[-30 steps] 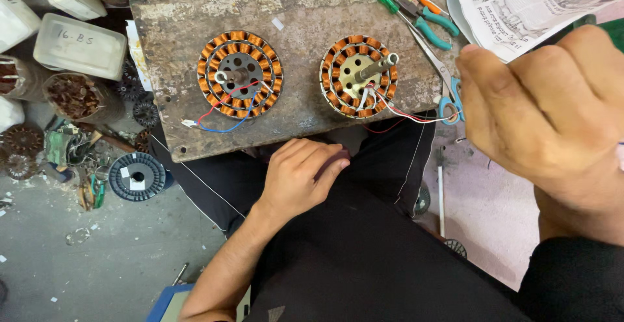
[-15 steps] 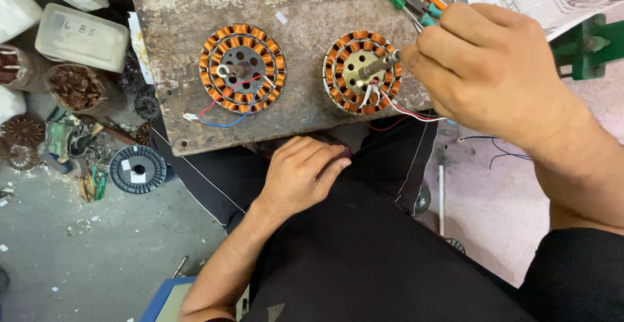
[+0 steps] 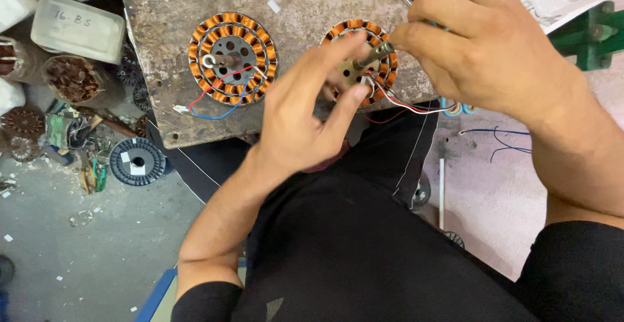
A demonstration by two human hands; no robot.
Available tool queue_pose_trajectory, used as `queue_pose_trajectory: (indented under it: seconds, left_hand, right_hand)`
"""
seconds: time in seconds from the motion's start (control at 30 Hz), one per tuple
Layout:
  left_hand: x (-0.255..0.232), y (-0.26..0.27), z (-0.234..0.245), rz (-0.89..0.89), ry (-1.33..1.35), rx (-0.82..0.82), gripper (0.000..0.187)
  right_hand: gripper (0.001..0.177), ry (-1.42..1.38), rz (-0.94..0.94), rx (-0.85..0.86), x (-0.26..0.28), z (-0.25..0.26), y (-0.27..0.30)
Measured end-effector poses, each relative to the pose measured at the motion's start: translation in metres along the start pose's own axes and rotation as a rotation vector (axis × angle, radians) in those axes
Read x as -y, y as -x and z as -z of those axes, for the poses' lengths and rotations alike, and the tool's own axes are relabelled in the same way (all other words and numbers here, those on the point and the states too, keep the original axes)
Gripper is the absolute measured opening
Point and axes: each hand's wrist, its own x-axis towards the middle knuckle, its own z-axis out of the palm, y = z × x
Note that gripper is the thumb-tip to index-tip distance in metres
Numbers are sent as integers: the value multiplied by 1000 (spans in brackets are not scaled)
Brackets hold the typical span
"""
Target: The person uses a soldering iron and pliers to solder wires to two circular copper-wound stator components on a workbench. They then strip and twist additional wires and connect them to the stator terminals.
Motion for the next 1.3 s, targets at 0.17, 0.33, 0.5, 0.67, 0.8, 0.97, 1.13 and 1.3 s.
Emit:
queue_pose_trajectory:
  seconds: [0.17,0.33,0.5,0.67,0.8,0.97,1.13,1.3]
  left_hand:
    - [26,-70,-14,46,195,263,60]
    - [41,-74,-23,51,202,285,19]
    - [49,-70,-25,73,252,243,14]
    - [54,-71,-30,37,313,222,14]
    - [52,-70,-30,83,324,201,15]
    - [51,-71,-32,123,266,188,20]
    - [49,-70,-32,85,288,165,21]
    - [44,-69,-32,78,337,144,16]
  right_hand:
    - [31,44,48,-188,-9,-12,18]
    - [23,133,66,-542,-9,-22,61]
    - [16,-271,-272,-155,-13,-55,69]
    - [30,-623,-480,54,-30,-99,33]
    - [54,-831,-428,126,-33,-101,18]
    - [54,-890,-575,240,-28,-98,10]
    - [65,-869,-554,159,-23,-99,11]
    - [61,-788,-458,83,-17,-97,14]
